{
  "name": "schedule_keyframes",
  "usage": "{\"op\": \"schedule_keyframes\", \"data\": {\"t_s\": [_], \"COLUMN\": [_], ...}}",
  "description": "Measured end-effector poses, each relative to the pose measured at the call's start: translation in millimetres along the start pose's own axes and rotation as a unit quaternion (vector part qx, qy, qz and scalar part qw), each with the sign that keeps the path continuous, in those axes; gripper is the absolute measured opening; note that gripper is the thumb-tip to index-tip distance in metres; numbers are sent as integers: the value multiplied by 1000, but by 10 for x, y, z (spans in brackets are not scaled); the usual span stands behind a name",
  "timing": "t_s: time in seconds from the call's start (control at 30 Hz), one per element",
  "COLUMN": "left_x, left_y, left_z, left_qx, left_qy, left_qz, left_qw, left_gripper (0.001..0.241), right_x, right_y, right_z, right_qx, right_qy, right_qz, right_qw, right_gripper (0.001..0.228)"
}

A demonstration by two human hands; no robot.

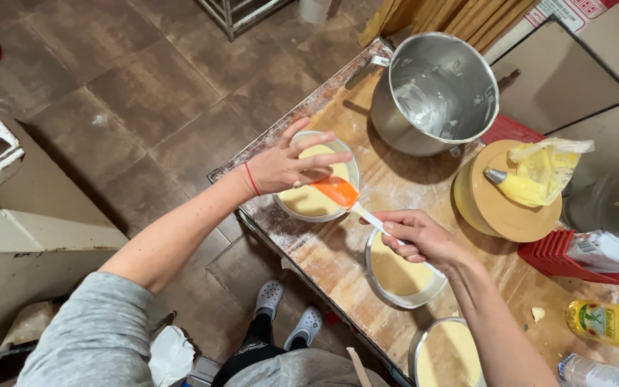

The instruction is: Piping a criss-cross pattern of yellow batter onto filled cake pans.

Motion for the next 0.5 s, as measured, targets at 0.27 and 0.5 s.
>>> {"op": "schedule_keyframes", "data": {"t_s": [0.27,0.5], "left_x": [255,1569], "left_y": [30,-1124], "left_z": [-139,-23], "left_qx": [-155,-556], "left_qy": [-119,-209], "left_qz": [-84,-242], "left_qw": [977,767], "left_gripper": [25,52], "right_x": [-247,-327], "right_y": [17,-90], "right_z": [12,-72], "right_qx": [-43,-204], "right_qy": [13,-420], "right_qz": [16,252], "right_qw": [999,848], "right_gripper": [47,42]}}
Point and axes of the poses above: each hand's wrist, its own y-axis towards the middle knuckle, its own x-axis out of the palm, z = x × y, the point moved 7 cm from there along y, towards the middle knuckle, and after that the axes turned 12 degrees about y, right-handed, at the moved point
